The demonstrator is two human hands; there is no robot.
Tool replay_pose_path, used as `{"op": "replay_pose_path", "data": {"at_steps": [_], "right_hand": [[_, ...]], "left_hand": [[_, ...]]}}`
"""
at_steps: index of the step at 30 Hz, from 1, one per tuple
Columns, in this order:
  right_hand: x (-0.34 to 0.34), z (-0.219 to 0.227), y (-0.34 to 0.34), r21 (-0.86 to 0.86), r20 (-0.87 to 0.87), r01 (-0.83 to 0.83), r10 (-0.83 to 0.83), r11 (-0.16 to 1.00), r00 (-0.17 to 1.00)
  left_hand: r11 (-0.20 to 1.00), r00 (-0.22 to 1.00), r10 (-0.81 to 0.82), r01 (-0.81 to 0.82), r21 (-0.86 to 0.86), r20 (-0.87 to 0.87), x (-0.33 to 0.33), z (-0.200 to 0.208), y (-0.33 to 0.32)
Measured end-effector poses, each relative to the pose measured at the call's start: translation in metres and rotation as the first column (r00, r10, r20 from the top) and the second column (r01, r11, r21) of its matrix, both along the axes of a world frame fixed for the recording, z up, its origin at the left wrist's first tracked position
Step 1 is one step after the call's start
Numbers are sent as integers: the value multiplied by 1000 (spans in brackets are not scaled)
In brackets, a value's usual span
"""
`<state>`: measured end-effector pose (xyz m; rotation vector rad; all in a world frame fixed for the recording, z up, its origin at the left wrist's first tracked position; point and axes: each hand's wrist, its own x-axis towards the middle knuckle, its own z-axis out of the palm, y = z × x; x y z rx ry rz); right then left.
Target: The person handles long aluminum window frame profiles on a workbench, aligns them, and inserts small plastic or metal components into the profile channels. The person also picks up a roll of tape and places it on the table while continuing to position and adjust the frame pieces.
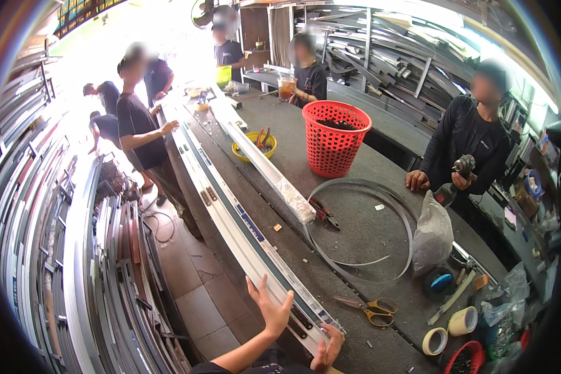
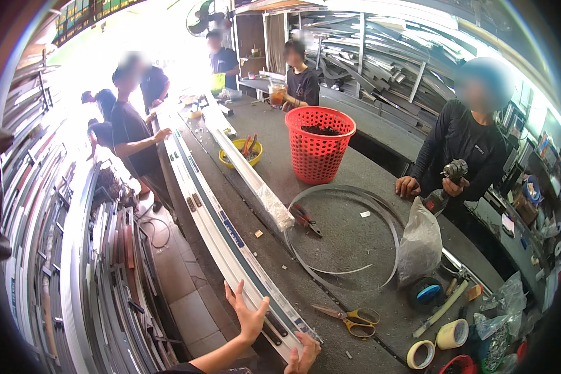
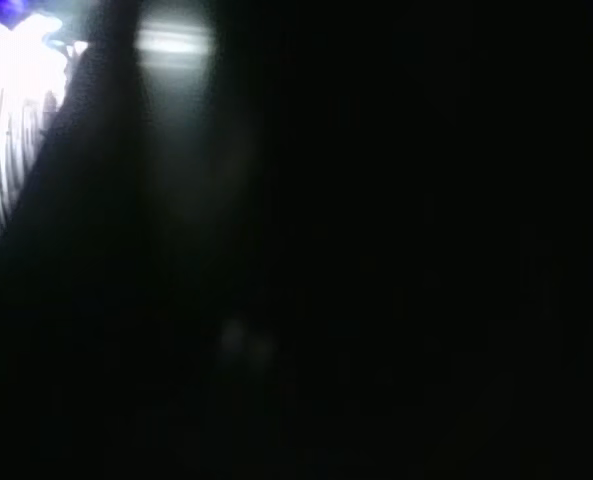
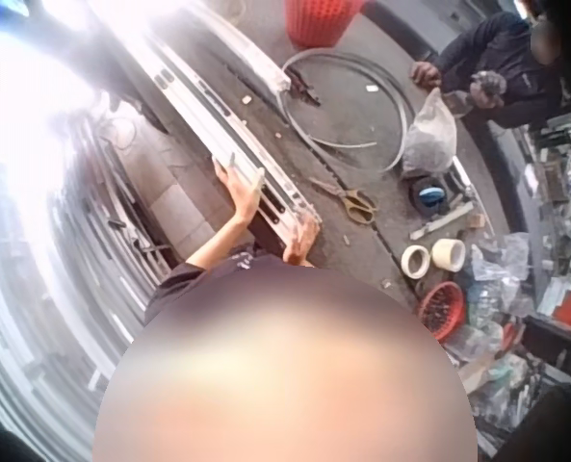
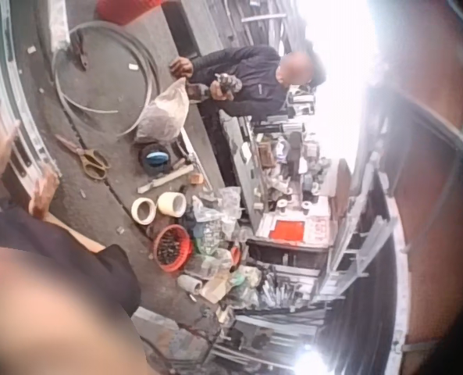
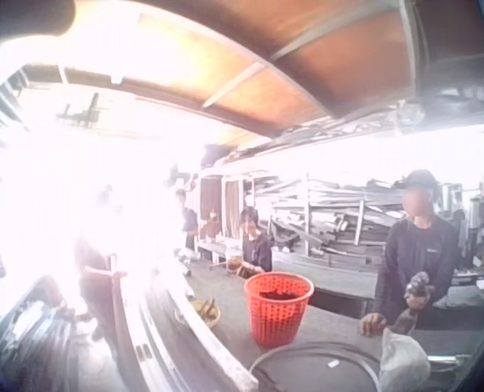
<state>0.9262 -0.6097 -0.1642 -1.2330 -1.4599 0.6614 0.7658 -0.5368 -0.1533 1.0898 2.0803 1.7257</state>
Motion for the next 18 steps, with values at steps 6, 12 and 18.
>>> {"op": "replay_pose_path", "data": {"at_steps": [6, 12, 18], "right_hand": [[5, -40, -6, 13, -177, -170, 169, 985, 970], [6, -12, -1, 11, -127, -99, 100, 995, 987], [5, 23, 6, 23, -21, -105, 106, 994, 994]], "left_hand": [[999, 1000, -3, 1, 44, 31, 0, -2, 1], [1000, 1000, 4, -4, 29, 18, -1, -1, 1], [998, 998, -48, 47, -32, -43, -4, 2, -2]]}}
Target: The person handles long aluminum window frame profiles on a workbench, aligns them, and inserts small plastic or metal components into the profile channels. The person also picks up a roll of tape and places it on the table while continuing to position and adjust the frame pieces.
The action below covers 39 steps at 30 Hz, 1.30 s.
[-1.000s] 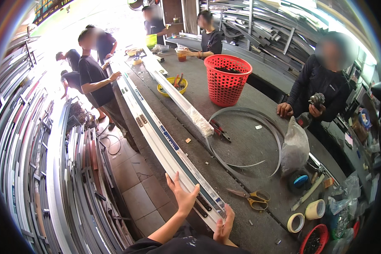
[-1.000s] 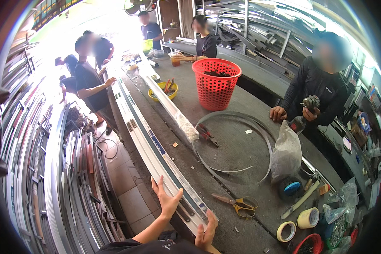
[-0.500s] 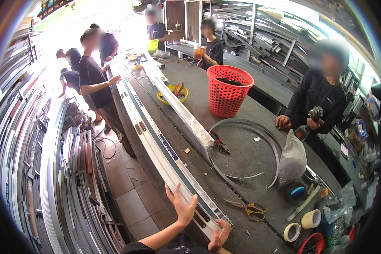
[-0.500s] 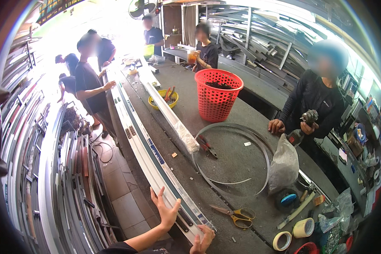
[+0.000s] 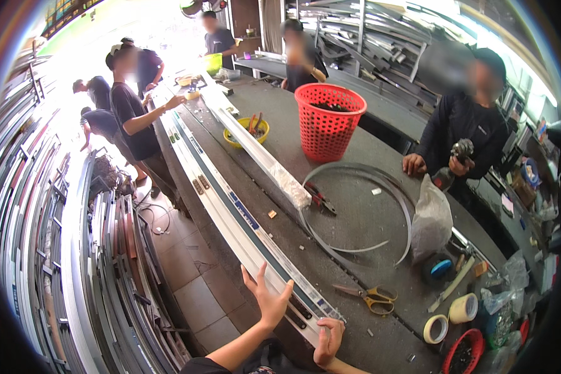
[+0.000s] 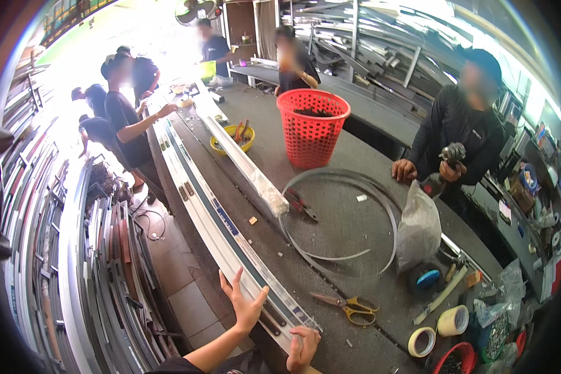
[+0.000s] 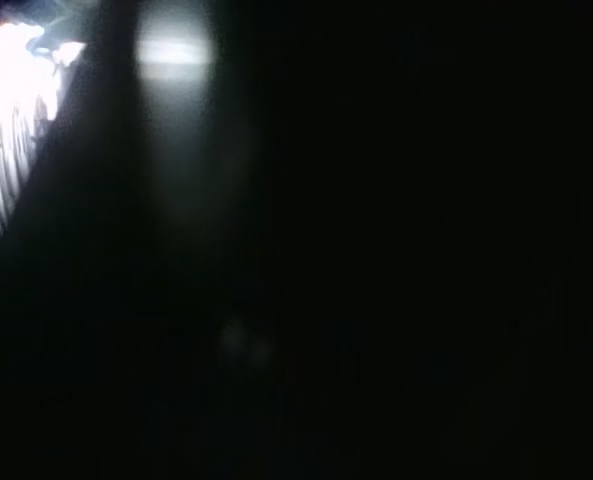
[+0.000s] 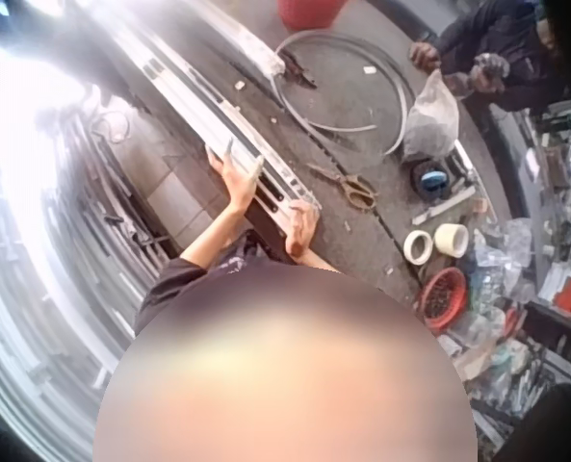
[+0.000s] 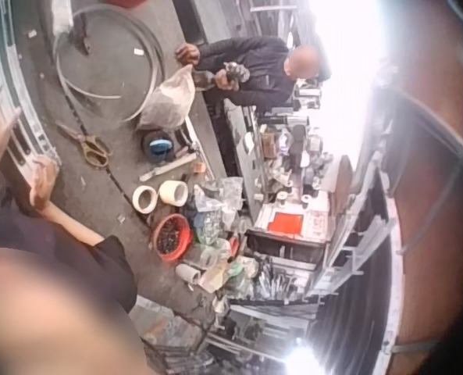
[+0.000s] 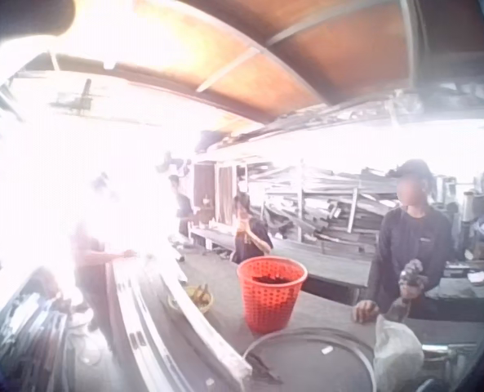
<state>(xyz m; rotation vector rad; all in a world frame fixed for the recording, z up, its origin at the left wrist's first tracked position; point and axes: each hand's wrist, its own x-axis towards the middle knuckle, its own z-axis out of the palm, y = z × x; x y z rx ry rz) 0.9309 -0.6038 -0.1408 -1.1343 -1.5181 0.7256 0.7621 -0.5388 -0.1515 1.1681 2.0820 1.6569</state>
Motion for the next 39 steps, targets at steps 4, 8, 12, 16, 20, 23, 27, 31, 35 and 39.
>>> {"op": "replay_pose_path", "data": {"at_steps": [4, 8, 12, 16, 20, 23, 27, 31, 35, 39], "right_hand": [[5, -5, 0, -9, -11, -33, 33, 999, 999], [13, -10, 1, -21, -130, -68, 65, 997, 989], [21, -7, 8, -55, -251, -148, 130, 987, 959], [23, -4, 14, -55, -107, -155, 149, 986, 983], [26, 1, 20, -61, -129, -200, 191, 978, 973], [29, 1, 31, -69, -12, -171, 171, 983, 985], [32, -3, 39, -126, 11, -178, 181, 976, 983], [32, -10, 39, -35, 67, -166, 168, 986, 984], [29, -15, 40, 41, 91, -144, 140, 989, 986], [28, -16, 43, 19, 6, -160, 160, 987, 987]], "left_hand": [[1000, 1000, -2, 2, 2, -2, -1, -1, 2], [1000, 1000, 9, -9, 6, -5, 0, -2, 1], [1000, 1000, -10, 10, 4, 19, 0, -5, 0], [1000, 1000, -14, 14, 27, 6, -3, -12, 3], [998, 997, -49, 46, 38, 56, -14, -20, -10], [977, 948, -79, 13, 211, 308, -30, -26, -30], [964, 964, -98, 30, 263, 249, -63, -32, -63], [959, 951, 26, 64, 277, -309, -101, -62, -90], [994, 996, -94, 93, 54, 7, -113, -156, -116], [625, 854, -161, 477, -618, 496, -138, -269, -132]]}}
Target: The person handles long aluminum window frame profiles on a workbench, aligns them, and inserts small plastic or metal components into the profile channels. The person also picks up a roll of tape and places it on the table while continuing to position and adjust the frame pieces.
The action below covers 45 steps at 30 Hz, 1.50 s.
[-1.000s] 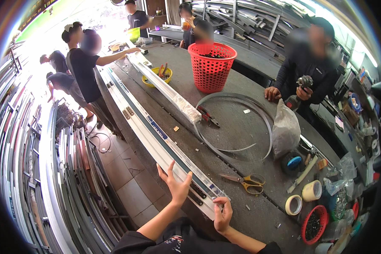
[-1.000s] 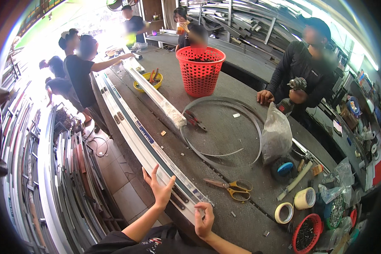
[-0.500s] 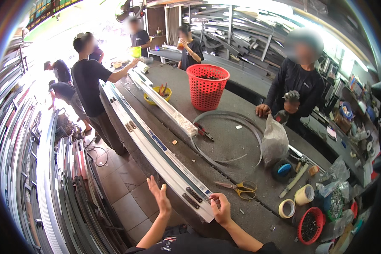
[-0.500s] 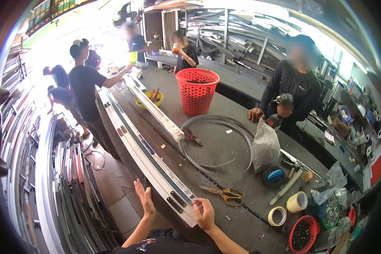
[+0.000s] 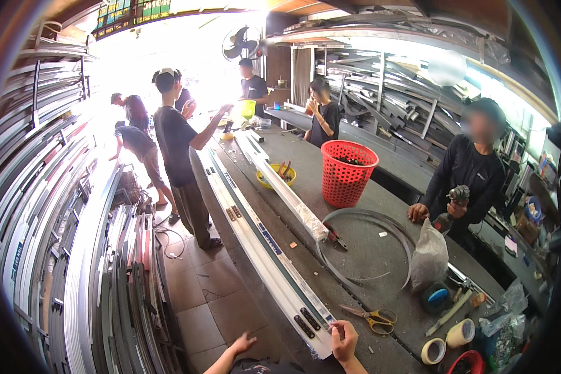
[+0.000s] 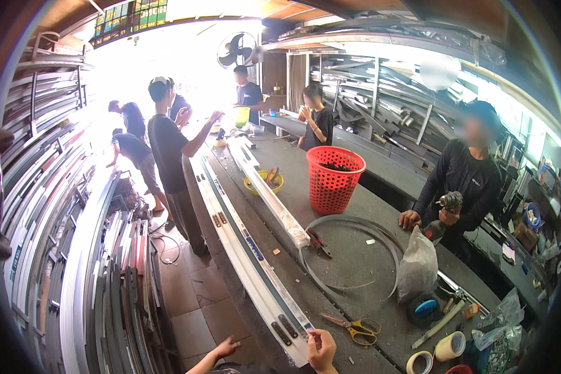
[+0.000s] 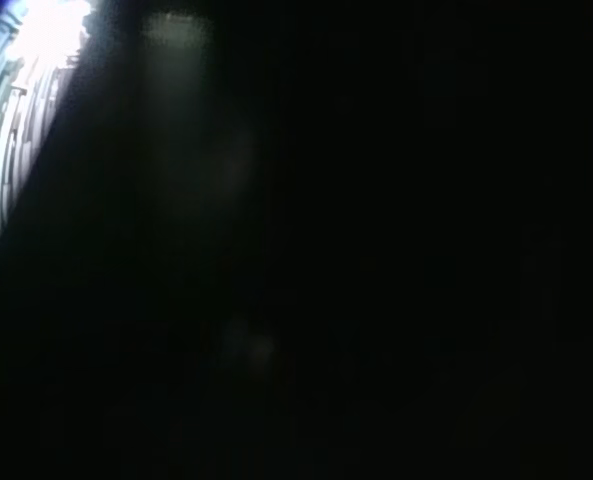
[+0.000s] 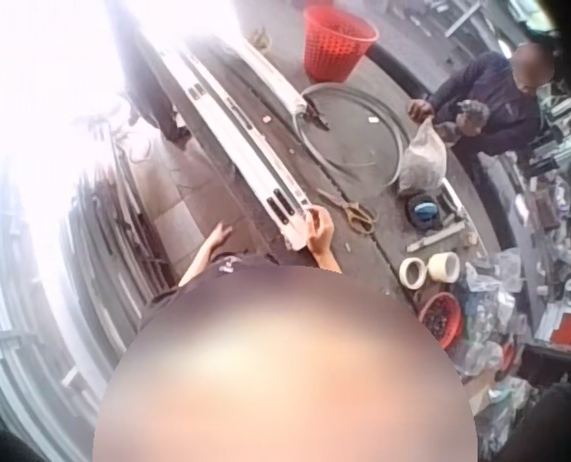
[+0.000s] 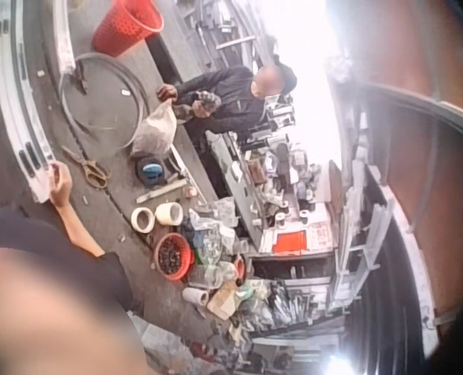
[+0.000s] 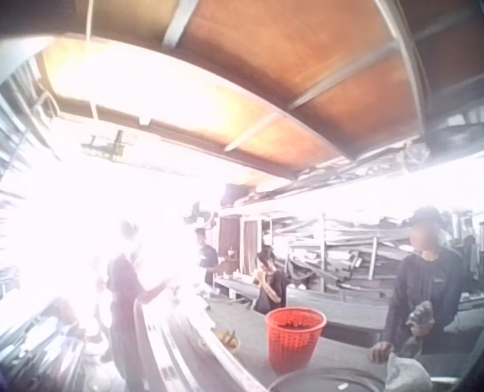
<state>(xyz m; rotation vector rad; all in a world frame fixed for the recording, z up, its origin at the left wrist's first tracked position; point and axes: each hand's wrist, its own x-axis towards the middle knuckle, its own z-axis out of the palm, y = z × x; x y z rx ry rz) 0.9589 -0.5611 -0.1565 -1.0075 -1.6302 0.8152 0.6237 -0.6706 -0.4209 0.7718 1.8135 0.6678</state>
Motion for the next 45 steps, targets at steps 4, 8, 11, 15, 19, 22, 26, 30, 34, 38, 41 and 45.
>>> {"op": "replay_pose_path", "data": {"at_steps": [4, 8, 11, 15, 19, 22, 26, 30, 34, 38, 41, 45], "right_hand": [[11, 10, 7, -103, 244, -30, 54, 994, 968], [30, 33, 23, -353, 157, -302, 374, 885, 914], [35, 43, 32, -361, 239, -370, 468, 856, 851], [22, 40, 25, -151, 421, -332, 364, 931, 830], [19, 52, 25, -43, 537, -380, 342, 924, 771], [42, 100, 49, -425, 430, -388, 559, 818, 709], [99, 186, 72, 407, 509, 340, -520, 848, 686], [179, 241, 50, 614, -505, 789, -778, -20, 374], [214, 249, 37, 468, -743, 860, -617, -202, 259], [117, 237, 41, 323, -800, 933, -482, 157, 358], [-11, 204, 29, 385, -876, 467, 157, 796, 456], [-114, 168, 12, 352, -661, 59, 203, 934, 723]], "left_hand": [[529, 547, -759, 834, -154, 353, -47, -16, -12], [984, 890, -108, 158, 78, -442, -77, 63, -13], [983, 846, 141, -57, 176, -515, -85, 105, -12], [981, 832, -166, 194, -2, -530, -89, 95, -23], [976, 902, -165, 208, 66, -400, -125, 104, -37], [679, 712, 417, 169, 715, -565, -188, 190, -34], [-24, 486, 867, -182, 983, 112, -239, 362, -68], [-497, 532, 748, 53, 866, 396, -202, 482, -121], [-595, 503, 745, 206, 777, 438, -147, 540, -125], [-634, 717, 451, -162, 756, 531, -84, 568, -50], [-261, 911, -136, -412, 873, 389, -14, 535, 27], [241, 948, -304, -24, 970, 99, 48, 485, 55]]}}
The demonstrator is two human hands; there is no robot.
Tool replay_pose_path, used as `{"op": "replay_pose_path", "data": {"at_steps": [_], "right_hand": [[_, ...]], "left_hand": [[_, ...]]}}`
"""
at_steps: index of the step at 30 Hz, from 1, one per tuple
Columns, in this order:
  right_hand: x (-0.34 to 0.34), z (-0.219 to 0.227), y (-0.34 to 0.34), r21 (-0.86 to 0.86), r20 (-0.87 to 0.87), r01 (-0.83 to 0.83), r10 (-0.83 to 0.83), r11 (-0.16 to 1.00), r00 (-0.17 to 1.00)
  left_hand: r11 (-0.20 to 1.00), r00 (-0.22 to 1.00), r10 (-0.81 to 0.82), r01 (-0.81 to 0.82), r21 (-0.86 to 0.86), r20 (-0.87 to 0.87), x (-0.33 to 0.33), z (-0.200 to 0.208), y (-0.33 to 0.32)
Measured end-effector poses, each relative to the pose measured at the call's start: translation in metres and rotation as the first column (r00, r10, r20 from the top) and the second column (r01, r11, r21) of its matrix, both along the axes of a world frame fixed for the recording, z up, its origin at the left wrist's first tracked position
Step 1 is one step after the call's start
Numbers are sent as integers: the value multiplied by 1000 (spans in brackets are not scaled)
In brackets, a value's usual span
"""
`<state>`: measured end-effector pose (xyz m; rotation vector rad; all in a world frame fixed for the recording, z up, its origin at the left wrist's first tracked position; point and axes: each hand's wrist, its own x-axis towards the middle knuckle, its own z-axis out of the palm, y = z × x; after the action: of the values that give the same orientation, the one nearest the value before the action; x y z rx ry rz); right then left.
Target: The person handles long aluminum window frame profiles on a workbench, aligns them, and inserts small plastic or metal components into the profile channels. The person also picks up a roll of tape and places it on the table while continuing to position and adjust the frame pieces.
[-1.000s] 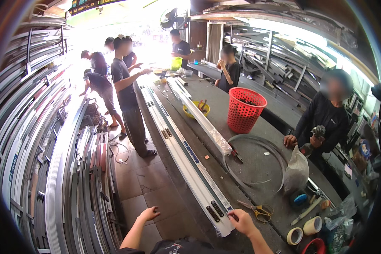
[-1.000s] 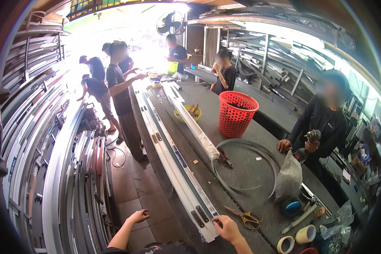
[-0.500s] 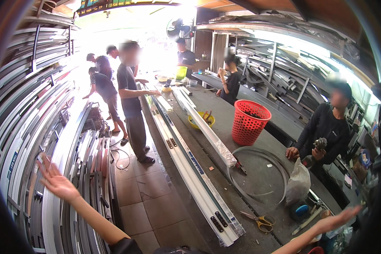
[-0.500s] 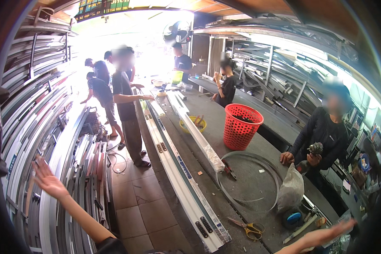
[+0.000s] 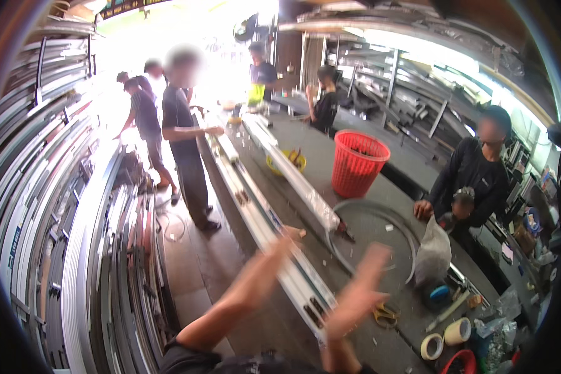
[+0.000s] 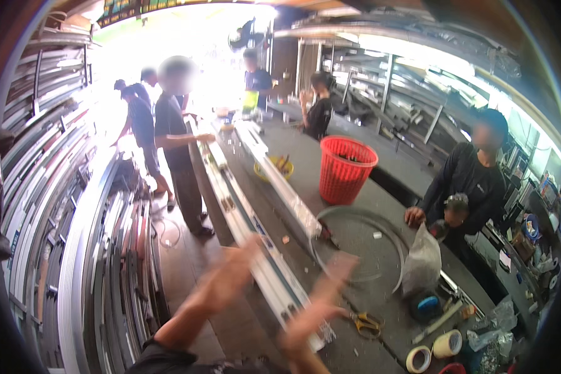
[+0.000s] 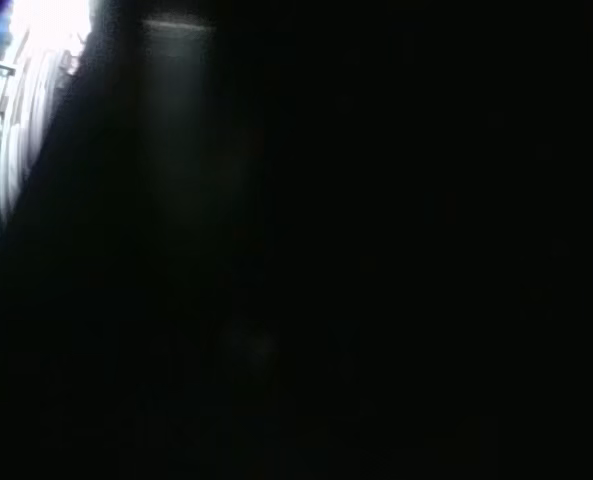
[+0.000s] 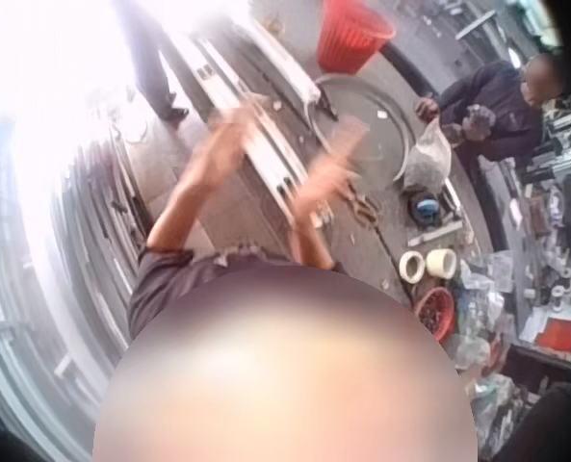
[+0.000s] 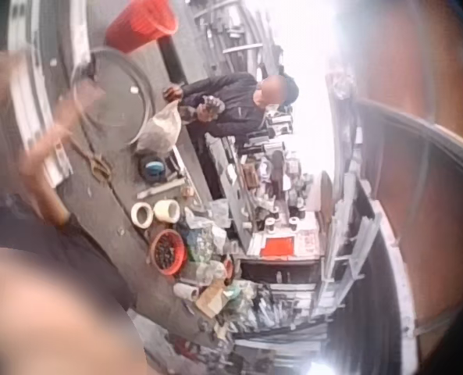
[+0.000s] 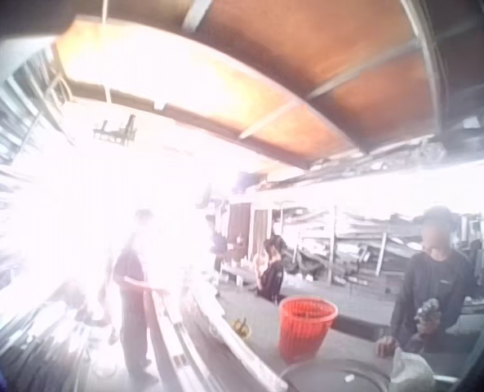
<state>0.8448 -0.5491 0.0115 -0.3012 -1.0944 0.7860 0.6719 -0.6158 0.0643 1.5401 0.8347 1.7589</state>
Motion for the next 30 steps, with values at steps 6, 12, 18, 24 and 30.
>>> {"op": "replay_pose_path", "data": {"at_steps": [6, 12, 18, 24, 30], "right_hand": [[-16, 43, -42, -28, 153, 27, -22, 999, 988], [4, 85, -35, 88, 840, -123, -7, 989, 543], [-15, 83, 3, 108, 365, -83, 38, 991, 930], [-4, 107, -4, -46, 793, -160, 134, 986, 594], [14, 106, 15, -121, 284, -270, 294, 955, 912]], "left_hand": [[1000, 999, -28, 28, 4, -40, 11, 6, 3], [994, 903, 56, -8, 112, -427, 25, 23, 3], [983, 954, 167, -143, 114, -248, 37, 31, 23], [966, 930, -258, 257, 40, 260, 74, 40, 57], [996, 964, -58, 73, 46, -259, 85, 38, 66]]}}
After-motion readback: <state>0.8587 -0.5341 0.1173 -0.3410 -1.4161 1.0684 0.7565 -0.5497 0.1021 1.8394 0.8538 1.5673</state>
